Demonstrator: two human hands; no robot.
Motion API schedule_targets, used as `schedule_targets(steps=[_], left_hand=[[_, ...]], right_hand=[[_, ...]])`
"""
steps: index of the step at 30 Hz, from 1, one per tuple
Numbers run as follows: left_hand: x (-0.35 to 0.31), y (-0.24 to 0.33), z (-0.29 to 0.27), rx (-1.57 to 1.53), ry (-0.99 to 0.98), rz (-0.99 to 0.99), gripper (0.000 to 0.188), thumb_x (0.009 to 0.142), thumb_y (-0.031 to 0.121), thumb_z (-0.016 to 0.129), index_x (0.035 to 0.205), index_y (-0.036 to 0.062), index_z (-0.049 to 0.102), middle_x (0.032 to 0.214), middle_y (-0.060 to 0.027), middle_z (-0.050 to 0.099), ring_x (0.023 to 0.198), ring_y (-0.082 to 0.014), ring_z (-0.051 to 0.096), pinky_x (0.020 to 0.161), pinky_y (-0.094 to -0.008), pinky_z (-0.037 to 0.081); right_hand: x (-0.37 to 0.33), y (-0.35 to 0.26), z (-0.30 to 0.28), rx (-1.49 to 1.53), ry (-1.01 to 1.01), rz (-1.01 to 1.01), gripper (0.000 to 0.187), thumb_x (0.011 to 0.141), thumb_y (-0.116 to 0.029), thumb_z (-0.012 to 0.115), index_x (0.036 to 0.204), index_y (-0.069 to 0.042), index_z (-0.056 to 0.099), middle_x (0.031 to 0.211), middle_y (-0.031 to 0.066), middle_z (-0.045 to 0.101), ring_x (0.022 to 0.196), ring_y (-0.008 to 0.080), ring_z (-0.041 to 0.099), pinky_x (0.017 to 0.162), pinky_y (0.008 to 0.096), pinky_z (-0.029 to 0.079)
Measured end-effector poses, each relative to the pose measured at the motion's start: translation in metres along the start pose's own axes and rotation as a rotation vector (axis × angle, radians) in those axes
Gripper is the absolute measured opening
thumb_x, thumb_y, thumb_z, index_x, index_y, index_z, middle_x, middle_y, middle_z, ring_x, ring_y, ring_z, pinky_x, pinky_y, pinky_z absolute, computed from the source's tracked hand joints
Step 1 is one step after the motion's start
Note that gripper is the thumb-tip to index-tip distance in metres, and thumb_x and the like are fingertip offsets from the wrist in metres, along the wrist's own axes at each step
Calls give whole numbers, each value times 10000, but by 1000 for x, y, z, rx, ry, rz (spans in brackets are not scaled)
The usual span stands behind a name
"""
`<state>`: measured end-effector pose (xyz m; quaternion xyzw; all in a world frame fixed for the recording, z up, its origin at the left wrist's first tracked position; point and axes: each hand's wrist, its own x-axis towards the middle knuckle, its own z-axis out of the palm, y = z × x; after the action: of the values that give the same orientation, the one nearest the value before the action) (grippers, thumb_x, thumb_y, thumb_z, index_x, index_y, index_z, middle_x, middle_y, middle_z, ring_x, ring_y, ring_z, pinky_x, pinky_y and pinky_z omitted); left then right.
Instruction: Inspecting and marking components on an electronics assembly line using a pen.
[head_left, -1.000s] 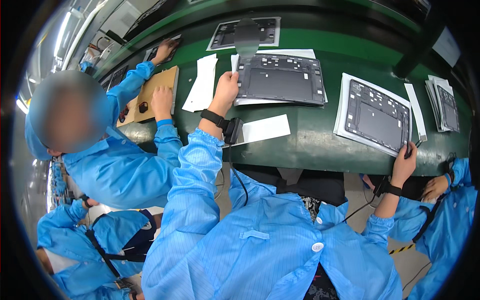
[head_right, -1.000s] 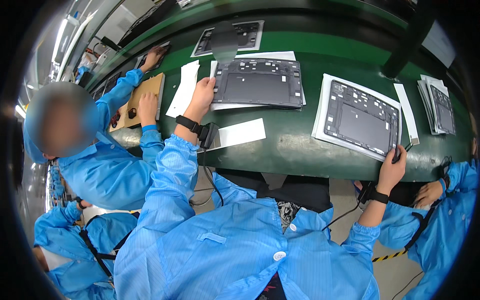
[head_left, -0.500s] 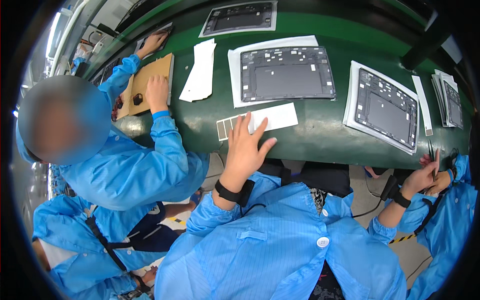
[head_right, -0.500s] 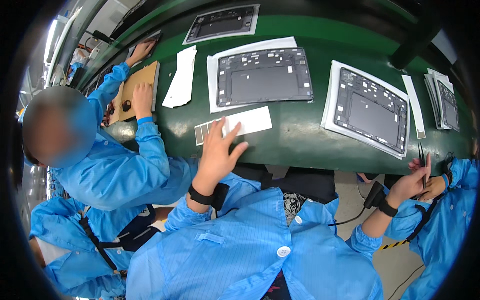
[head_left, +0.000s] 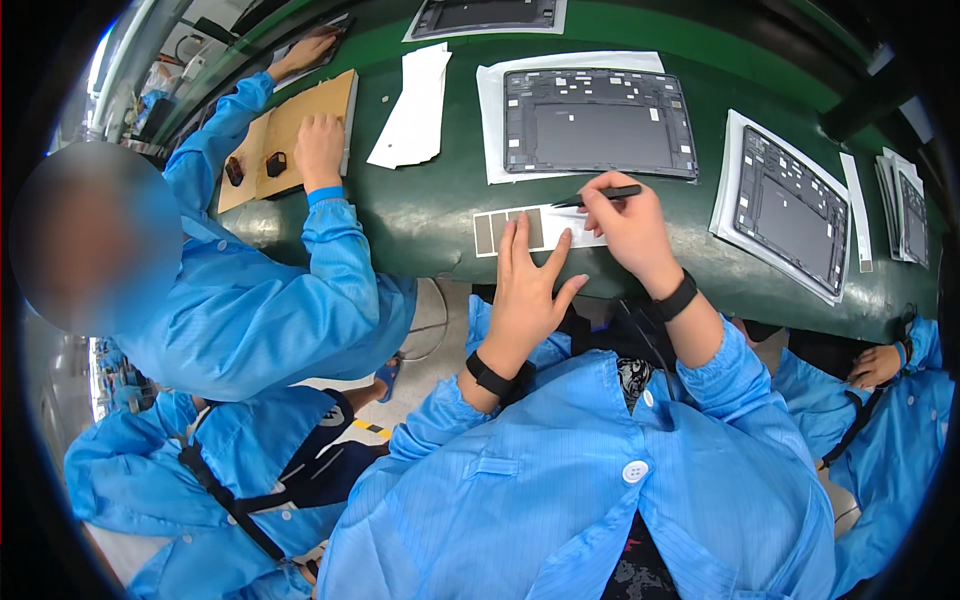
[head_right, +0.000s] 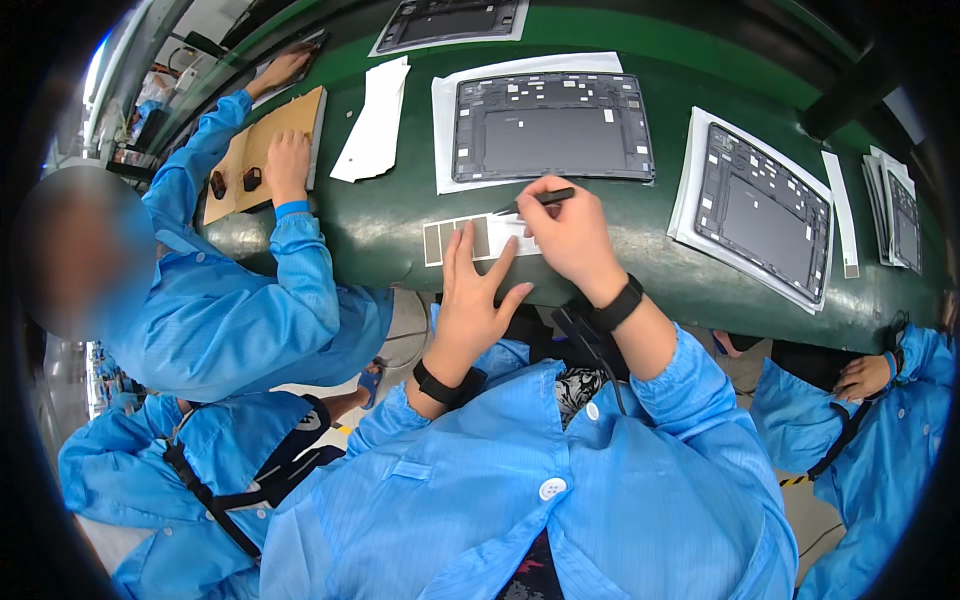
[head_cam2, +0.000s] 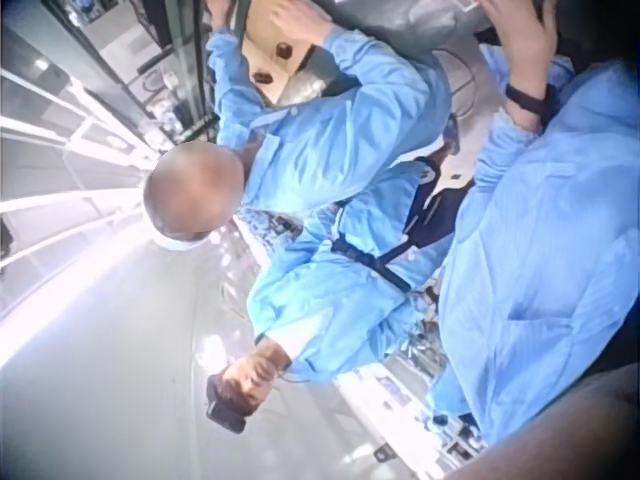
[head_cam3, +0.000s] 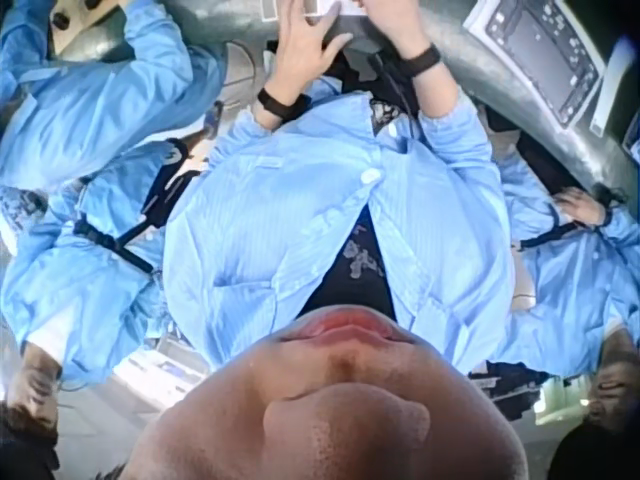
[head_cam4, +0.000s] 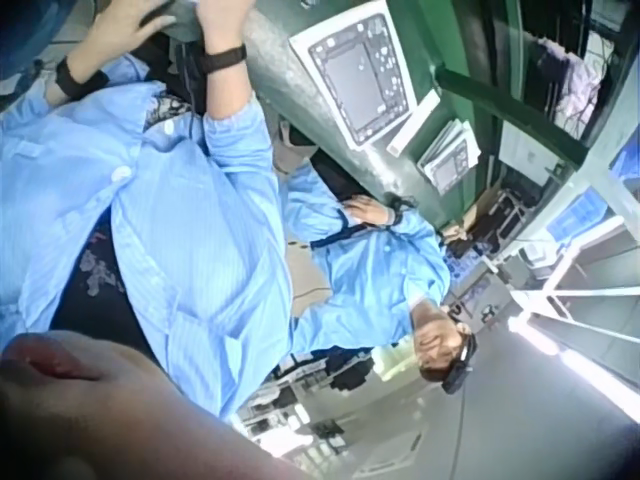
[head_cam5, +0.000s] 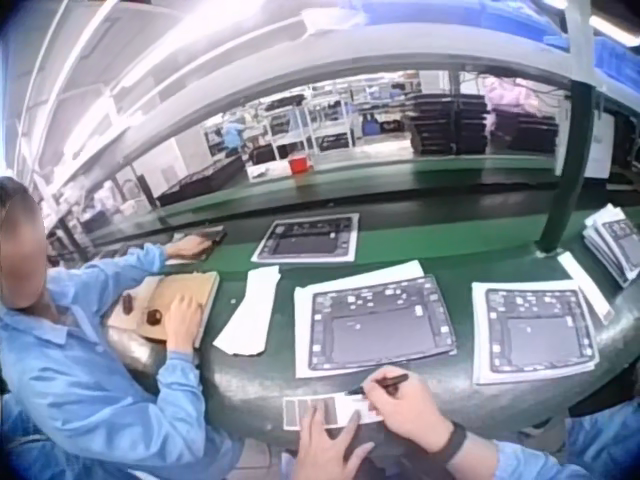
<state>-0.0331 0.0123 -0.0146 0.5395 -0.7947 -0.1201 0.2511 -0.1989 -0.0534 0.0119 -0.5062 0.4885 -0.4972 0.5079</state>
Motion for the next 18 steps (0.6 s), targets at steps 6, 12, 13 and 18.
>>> schedule_targets(steps=[6, 12, 13, 18], left_hand=[[1, -2, 2, 32, 15, 40, 523, 862, 364, 678, 1325, 140, 584, 1429, -364, 301, 1333, -528, 288, 1070, -532, 327], [1, -4, 2, 54, 37, 51, 527, 855, 367, 686, 1321, 140, 591, 1408, -373, 325, 1318, -534, 312, 1066, -529, 336], [1, -5, 2, 60, 35, 52, 529, 852, 367, 689, 1320, 140, 593, 1405, -372, 330, 1316, -533, 316, 1066, -528, 338], [3, -2, -3, 54, 32, 30, 525, 841, 371, 701, 1298, 131, 606, 1399, -367, 339, 1305, -531, 331, 1060, -528, 345]], right_hand=[[10, 17, 7, -210, -74, 21, 125, 928, -108, 577, 937, 9, 618, 733, 32, 633, 639, 84, 595, 576, 227, 471], [9, 16, 19, -130, -78, 24, 157, 935, -85, 548, 1001, 26, 636, 730, 43, 631, 660, 103, 614, 617, 244, 509], [8, 12, 21, -85, -77, 60, 175, 935, -75, 540, 1030, 33, 640, 724, 50, 630, 652, 110, 615, 626, 250, 517], [9, 11, 19, 128, 1, 76, 198, 925, -58, 542, 1064, 54, 629, 674, 74, 631, 601, 125, 618, 618, 266, 538]])
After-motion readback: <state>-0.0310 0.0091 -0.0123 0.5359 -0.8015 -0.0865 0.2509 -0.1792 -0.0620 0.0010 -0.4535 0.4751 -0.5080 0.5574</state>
